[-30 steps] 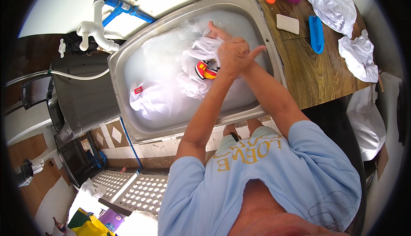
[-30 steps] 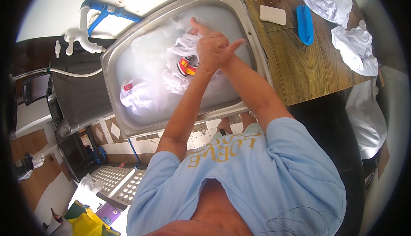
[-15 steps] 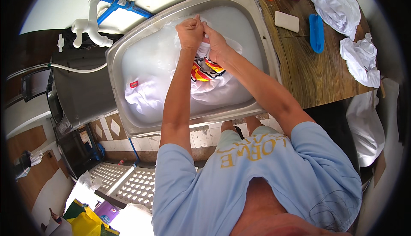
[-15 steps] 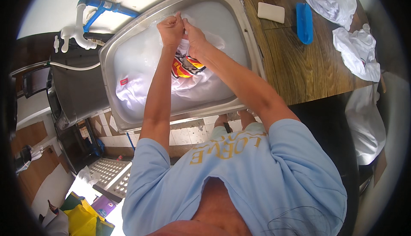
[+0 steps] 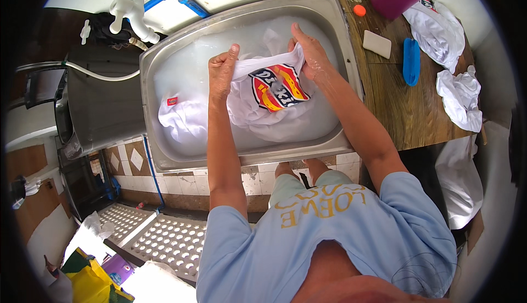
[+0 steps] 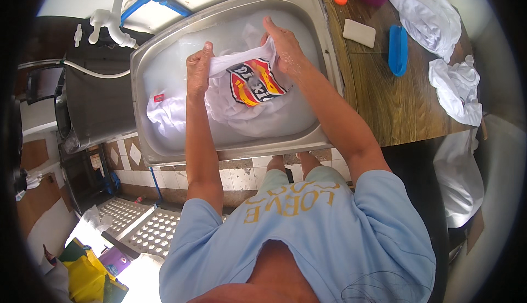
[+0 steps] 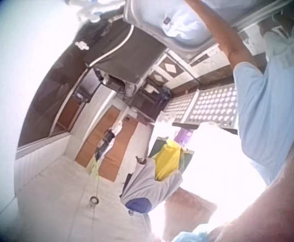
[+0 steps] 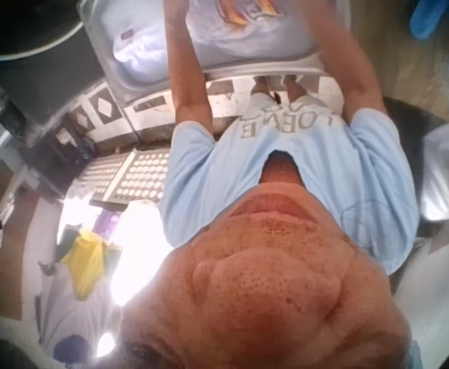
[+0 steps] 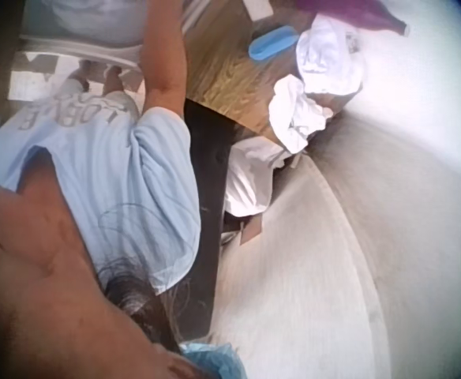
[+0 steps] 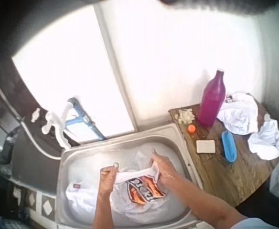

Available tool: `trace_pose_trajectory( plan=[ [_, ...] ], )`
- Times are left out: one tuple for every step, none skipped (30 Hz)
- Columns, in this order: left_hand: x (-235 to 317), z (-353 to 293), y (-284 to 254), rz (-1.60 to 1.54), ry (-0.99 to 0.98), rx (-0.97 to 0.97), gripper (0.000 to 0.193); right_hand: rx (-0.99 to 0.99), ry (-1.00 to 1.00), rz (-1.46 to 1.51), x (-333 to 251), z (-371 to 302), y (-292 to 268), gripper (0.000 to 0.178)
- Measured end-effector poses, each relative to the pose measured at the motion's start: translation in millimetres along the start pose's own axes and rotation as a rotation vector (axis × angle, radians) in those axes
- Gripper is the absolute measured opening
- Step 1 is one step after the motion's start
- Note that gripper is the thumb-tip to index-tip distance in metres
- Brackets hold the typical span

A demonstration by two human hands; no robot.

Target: The person washes white shirts by hand in a sink filled with soapy water, scrubbing localized areas and then placing the items into a washing machine.

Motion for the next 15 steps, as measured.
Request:
trace_pose_trajectory(
  plan=[
    [-4,-2,1,-0.010,-0.029,-0.085,0.045,-0.014,-0.017,-0.046,-3,1,1,0.056],
    [1,-7,10,0.130,-0.007,-0.256,0.035,-0.024,-0.026,-0.039,-4,0,3,0.056],
    [1,-11,14,0.149,-0.066,-0.302,0.032,-0.035,-0.035,-0.032,-6,0,5,0.057],
    [1,-15,19,0.168,-0.125,-0.349,0.030,-0.045,-0.044,-0.024,-7,-1,7,0.057],
    [6,-20,26,0.187,-0.177,-0.398,0.028,-0.056,-0.032,-0.019,-7,0,7,0.056],
    [5,-23,26,0.234,-0.229,-0.390,0.024,-0.067,-0.020,-0.014,-7,0,6,0.054],
    [3,-23,28,0.192,-0.256,-0.412,0.023,-0.076,-0.008,-0.009,-7,1,5,0.052],
    [0,-25,29,0.155,-0.286,-0.433,0.023,-0.080,-0.018,-0.012,-6,2,4,0.052],
    [-3,-26,30,0.117,-0.315,-0.454,0.024,-0.084,-0.028,-0.014,-5,3,3,0.051],
    [-1,-23,32,0.131,-0.228,-0.473,0.023,-0.088,-0.038,-0.017,-5,4,2,0.051],
    [3,-20,32,0.148,-0.139,-0.490,0.023,-0.078,-0.035,-0.018,-5,5,4,0.050],
    [7,-19,33,0.165,-0.050,-0.506,0.023,-0.069,-0.033,-0.020,-5,5,5,0.050],
    [7,-19,32,0.076,-0.072,-0.488,0.023,-0.061,-0.030,-0.023,-5,4,6,0.049],
    [17,-19,36,-0.010,-0.088,-0.471,0.024,-0.046,-0.033,-0.041,-5,7,7,0.048],
    [23,-20,41,-0.097,-0.102,-0.453,0.024,-0.031,-0.035,-0.061,-4,10,5,0.048]
  ],
)
Point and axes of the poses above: each hand's wrist, its own z-axis towards the middle knuckle, its own y-axis out of the palm, x = y × z, the point moved 6 cm from there along z, towards the middle knuckle, and after that the axes turned 12 degrees about -z, right-handed, at the moved point
